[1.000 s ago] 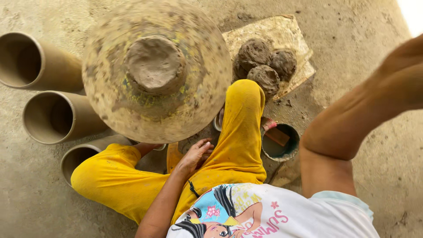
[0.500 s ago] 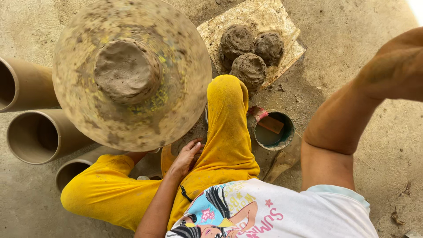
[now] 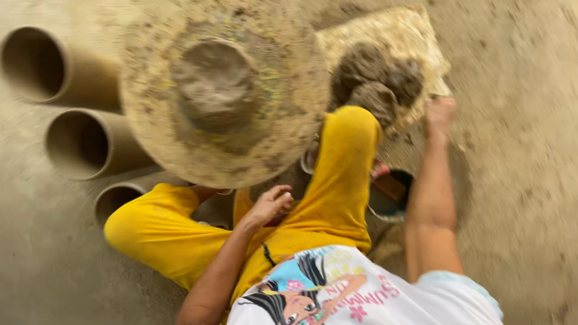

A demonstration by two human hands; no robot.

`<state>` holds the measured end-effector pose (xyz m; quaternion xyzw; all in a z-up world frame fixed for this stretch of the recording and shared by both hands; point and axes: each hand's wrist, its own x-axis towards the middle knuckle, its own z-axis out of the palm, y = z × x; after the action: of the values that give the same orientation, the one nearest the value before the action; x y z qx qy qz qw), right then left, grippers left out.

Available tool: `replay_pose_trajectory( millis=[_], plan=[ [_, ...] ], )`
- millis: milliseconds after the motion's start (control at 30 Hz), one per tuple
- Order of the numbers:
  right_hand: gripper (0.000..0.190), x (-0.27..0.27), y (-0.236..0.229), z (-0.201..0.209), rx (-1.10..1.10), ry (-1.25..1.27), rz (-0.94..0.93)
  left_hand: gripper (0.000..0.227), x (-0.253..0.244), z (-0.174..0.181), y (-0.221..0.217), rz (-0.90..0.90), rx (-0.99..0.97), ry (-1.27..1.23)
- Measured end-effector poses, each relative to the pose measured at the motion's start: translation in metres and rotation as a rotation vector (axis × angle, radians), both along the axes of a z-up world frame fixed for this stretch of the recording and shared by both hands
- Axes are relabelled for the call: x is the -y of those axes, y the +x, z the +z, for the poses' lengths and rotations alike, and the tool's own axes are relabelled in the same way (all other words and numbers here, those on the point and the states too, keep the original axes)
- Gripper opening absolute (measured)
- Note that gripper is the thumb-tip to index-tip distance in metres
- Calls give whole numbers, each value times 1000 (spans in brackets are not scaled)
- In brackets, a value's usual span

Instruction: The person centers a lump of clay on a potter's wheel and opens it by hand to create a hollow cylinder. They refine the interior using a cloth and smooth the exterior surface with a flat tool.

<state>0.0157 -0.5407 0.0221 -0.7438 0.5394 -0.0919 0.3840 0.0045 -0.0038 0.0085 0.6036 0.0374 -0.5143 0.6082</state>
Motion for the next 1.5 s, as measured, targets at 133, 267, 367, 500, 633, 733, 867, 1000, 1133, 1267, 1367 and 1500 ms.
replay_pose_trajectory(
  millis=[133, 267, 367, 500, 633, 733, 867, 1000, 1133, 1267, 1367, 1500],
  plan=[
    [80, -6, 53, 89, 268, -253, 304, 23, -19, 51, 42, 319, 902, 88],
    [97, -81, 132, 166, 376, -191, 538, 55, -88, 82, 151, 825, 1342, 789],
    [108, -171, 190, 185, 335, -56, 779, 62, -131, 66, 208, 830, 1026, 1205],
    [129, -285, 250, 166, 122, 189, 867, 60, -128, -1, 203, 856, 661, 979],
    [139, -329, 284, 130, -4, 57, 959, 58, -110, -44, 167, 1019, 673, 1028],
    [139, -347, 293, 110, -103, 42, 975, 59, -110, -52, 163, 1000, 680, 1020],
    [117, -351, 303, 101, -205, -37, 990, 57, -141, -47, 197, 1035, 841, 899],
    [114, -352, 308, 99, -213, -105, 1013, 66, -145, -38, 208, 976, 509, 852],
    [121, -351, 305, 98, -182, -239, 1150, 66, -136, -48, 194, 1039, 538, 853],
    [131, -369, 304, 104, -310, -351, 1117, 66, -129, -48, 183, 1067, 514, 841],
    [125, -378, 301, 110, -340, -438, 1127, 65, -115, -39, 167, 1089, 376, 858],
    [117, -380, 297, 116, -276, -533, 1186, 62, -92, -40, 143, 1150, 290, 940]
  ],
)
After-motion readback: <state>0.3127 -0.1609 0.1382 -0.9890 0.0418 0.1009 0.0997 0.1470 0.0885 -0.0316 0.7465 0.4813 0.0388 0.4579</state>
